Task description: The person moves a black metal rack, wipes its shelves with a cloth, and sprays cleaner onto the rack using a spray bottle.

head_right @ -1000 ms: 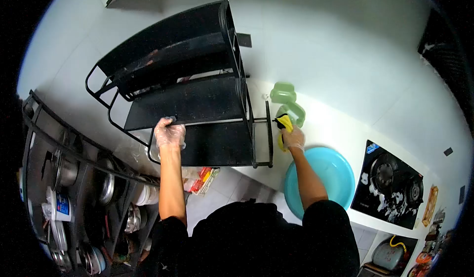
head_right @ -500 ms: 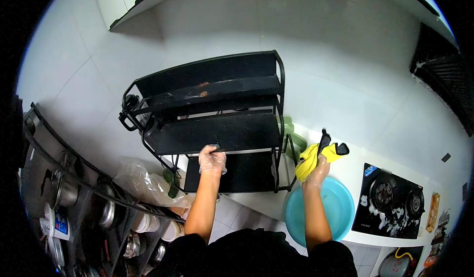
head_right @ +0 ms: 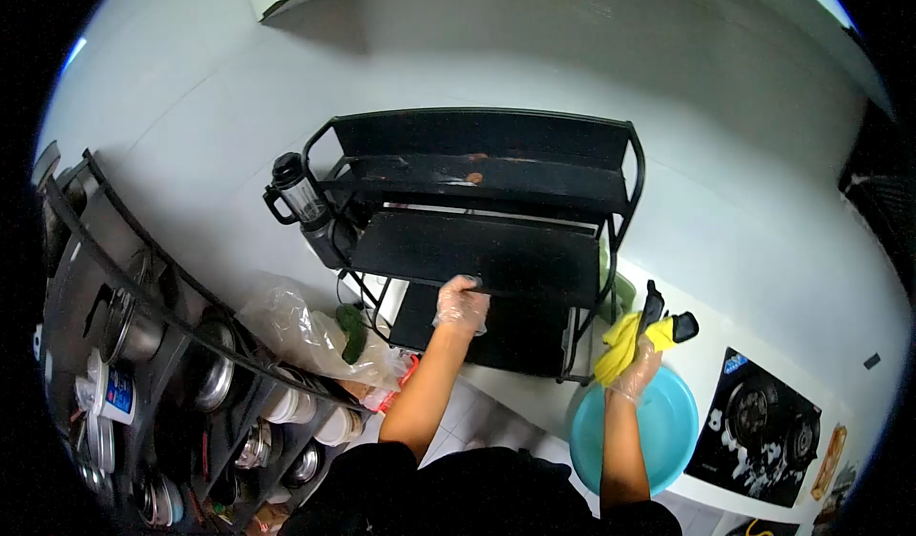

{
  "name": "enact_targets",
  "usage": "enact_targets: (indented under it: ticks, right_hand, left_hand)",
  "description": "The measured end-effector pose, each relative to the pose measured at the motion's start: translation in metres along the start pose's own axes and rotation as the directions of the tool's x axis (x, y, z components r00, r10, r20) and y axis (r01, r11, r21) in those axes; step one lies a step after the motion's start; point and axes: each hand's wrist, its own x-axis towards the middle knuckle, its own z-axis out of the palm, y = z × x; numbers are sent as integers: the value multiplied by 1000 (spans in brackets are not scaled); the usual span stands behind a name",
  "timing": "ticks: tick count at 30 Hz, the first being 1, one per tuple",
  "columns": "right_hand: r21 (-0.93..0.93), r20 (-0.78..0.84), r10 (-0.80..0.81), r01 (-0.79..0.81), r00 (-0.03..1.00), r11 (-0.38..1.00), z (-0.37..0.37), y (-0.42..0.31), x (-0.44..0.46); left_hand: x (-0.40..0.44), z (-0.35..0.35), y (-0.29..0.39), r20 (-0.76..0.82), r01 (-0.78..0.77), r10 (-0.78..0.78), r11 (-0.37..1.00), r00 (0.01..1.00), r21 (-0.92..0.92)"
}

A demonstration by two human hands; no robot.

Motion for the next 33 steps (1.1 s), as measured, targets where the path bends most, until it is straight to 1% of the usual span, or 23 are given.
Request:
enact_targets:
  ticks: [1,3,5,6,9,10,12,13,14,15,16,17,18,19,20,21,23,25,28,30,31,32,33]
  right_hand:
    - [23,37,36,-36,999,999,1,-1,-5]
    - [-3,52,41,-41,998,999,1,2,-12]
    - [-27,56,21,-20,998,999,-7,16,-10]
    - [-44,102,33,-28,994,999,0,13,-20]
    - [-69,182,53,-41,982,997,-10,29,-26]
    - [-27,199,19,-14,980,1000,-11,35,-30]
    - [-55,331,-6,25,944,998,-10,40,-39]
    - [-86,372,15,18,928,996,-4,36,-47]
    - [-117,412,36,13,911,993,2,33,-55]
    - [-233,394,40,58,918,971,-7,40,-56]
    - [-385,392,72,92,917,918,-44,67,-39]
    - [-444,358,207,-29,910,896,-41,59,-54]
    - [-543,360,249,-16,899,840,-52,69,-54]
    - [-572,413,205,77,887,817,-61,84,-55]
    - [-593,366,306,-33,879,805,-56,82,-65]
    - [-496,378,321,-103,868,862,-77,107,-65]
    - [-477,199,373,-243,906,845,-70,109,-88]
    - [-408,27,470,-419,882,811,-94,144,-89]
    - [-363,-381,541,-659,750,659,-91,162,-83]
    - [-419,-476,467,-659,745,625,-85,178,-77]
    - [-444,-519,428,-661,740,605,-90,191,-72]
    - [-580,-508,324,-595,798,556,-173,289,-38]
    - [-619,-531,269,-585,803,524,-157,275,-41]
  left_hand:
    - [1,-5,2,42,-24,24,1000,999,11]
    - [4,-7,1,-22,-12,13,999,1000,52]
    - [5,-15,-1,-11,-25,26,992,1000,123]
    - [6,-19,0,-5,-31,32,987,999,157]
    - [-19,10,5,-106,-23,44,983,993,185]
    - [-16,8,5,-70,-43,57,982,996,183]
    - [-30,23,12,-51,-47,60,974,997,220]
    - [-38,29,13,-38,-39,50,971,998,238]
    - [-40,30,13,-90,-40,73,945,993,325]
    - [-41,30,12,-140,-31,96,912,985,409]
    - [-25,9,8,-30,-27,43,908,999,419]
    - [-30,10,11,-109,-19,82,877,991,480]
    - [-39,20,7,-3,-99,109,916,994,388]
    - [-44,19,9,25,-112,111,922,994,370]
    - [-50,18,10,53,-124,113,928,992,351]
    - [-46,3,11,49,-109,98,941,994,322]
    - [-36,-20,12,66,-62,47,964,997,257]
    - [-47,-14,10,-13,-78,84,963,996,260]
    - [-51,-17,7,-37,-38,50,963,998,267]
    - [-59,-14,7,-25,-25,34,955,999,294]
    - [-62,-16,9,32,-5,-5,951,999,309]
    - [-65,-13,10,3,50,-56,927,998,373]
    - [-69,-10,12,-31,105,-102,894,994,436]
